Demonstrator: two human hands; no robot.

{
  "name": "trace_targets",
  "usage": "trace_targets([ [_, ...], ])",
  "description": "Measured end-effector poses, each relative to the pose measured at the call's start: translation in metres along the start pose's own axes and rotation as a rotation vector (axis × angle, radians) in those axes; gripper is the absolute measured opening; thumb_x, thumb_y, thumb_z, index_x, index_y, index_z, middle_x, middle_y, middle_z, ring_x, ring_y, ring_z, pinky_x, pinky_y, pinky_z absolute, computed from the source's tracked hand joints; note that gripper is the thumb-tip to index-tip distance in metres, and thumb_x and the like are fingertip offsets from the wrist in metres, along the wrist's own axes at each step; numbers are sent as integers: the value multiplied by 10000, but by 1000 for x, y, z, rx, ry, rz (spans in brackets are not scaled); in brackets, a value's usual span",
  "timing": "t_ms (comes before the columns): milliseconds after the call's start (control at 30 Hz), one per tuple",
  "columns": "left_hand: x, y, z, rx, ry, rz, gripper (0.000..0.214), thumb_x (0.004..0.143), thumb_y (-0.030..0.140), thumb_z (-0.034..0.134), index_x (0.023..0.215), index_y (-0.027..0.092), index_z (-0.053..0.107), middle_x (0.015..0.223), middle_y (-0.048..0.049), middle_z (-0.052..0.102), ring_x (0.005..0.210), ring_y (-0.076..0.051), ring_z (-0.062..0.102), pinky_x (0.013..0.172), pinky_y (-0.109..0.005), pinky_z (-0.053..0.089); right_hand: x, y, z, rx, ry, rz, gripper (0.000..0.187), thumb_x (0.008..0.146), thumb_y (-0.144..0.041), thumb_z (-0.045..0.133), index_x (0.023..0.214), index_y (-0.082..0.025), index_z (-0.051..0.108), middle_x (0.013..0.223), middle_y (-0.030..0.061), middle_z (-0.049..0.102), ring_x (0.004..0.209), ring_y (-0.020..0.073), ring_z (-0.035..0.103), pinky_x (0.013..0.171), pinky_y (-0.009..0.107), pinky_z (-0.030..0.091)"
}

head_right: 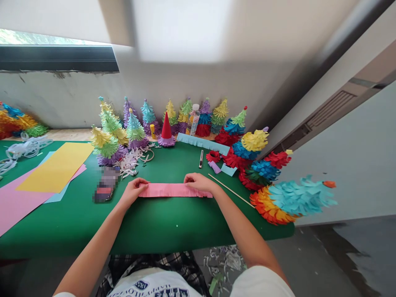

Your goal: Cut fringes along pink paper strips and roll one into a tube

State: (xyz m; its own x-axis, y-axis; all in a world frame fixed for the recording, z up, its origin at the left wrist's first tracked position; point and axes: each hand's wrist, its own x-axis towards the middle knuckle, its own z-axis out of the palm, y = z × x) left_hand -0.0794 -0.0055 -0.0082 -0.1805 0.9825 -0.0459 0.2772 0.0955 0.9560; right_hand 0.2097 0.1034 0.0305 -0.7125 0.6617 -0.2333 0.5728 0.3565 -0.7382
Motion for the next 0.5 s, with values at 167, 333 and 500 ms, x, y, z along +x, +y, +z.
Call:
trace_targets([
  [167,0,1,-1,28,-17,12,208,661,323,605,777,162,665,846,-50,706,742,-176,617,677,-263,461,1,-4,-2,-39,-13,3,183,747,-299,521,784,-152,624,792,45,650,738,174,581,675,277,451],
  [333,-2,3,-2,67,-16,21,244,663,299,603,842,173,711,825,-41,710,752,-189,615,695,-280,464,0,-5,-9,-98,-19,50,159,732,-256,542,802,-156,643,791,47,662,733,176,590,662,271,450],
  [500,3,8,-6,58,2,2,301,677,357,606,867,161,734,848,-64,720,771,-202,623,685,-278,467,-13,-8,-18,-41,41,-44,152,758,-231,515,808,-154,636,811,47,656,760,174,589,705,281,451],
])
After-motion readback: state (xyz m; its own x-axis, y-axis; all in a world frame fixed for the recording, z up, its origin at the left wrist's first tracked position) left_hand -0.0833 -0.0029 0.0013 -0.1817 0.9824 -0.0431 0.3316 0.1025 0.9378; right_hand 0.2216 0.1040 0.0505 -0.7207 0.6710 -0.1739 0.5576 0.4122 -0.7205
